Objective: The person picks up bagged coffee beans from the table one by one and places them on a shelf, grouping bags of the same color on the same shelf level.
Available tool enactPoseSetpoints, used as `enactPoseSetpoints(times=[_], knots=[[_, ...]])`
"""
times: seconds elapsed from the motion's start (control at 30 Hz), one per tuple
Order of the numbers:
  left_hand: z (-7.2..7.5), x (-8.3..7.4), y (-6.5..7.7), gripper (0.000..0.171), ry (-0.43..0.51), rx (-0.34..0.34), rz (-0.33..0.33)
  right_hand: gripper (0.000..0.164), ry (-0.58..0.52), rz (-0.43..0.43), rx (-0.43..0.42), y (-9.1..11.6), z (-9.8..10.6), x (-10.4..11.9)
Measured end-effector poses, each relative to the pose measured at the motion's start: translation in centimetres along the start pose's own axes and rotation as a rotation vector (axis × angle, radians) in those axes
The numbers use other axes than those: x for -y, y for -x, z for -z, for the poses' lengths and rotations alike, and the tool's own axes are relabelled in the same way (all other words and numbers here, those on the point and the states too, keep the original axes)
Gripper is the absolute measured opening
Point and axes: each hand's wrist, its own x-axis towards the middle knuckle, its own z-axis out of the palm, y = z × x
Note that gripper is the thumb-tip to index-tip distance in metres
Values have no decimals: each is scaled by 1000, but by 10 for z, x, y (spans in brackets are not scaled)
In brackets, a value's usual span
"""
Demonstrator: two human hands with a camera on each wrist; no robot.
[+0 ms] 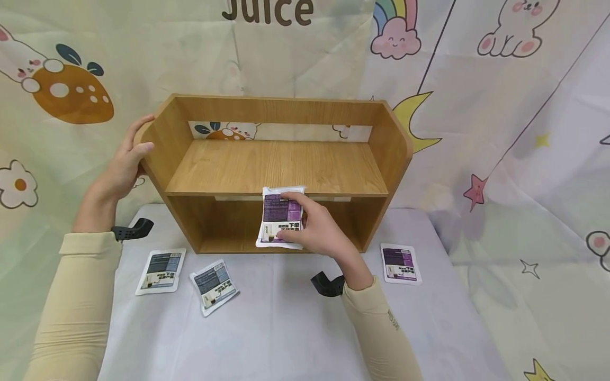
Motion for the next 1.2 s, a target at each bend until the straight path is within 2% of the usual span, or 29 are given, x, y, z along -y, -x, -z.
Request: enactPoseSetpoints(times=[0.2, 0.4, 0.83, 1.0, 1.2], knots=[[2, -2, 0, 60, 10, -6, -18, 75, -32, 10, 30, -22, 1, 17], [3, -4, -1, 58, 21, 0, -31, 74, -16, 27, 37, -46, 3, 31], [-1, -1, 2, 58, 23, 4, 8, 71, 30, 63, 49, -104, 7, 48], [0, -1, 2, 58, 42, -6, 2, 70, 25, 77, 67, -124, 9, 55], [-1, -1, 2, 57, 108, 9, -15, 70, -3, 54, 104, -146, 6, 60]])
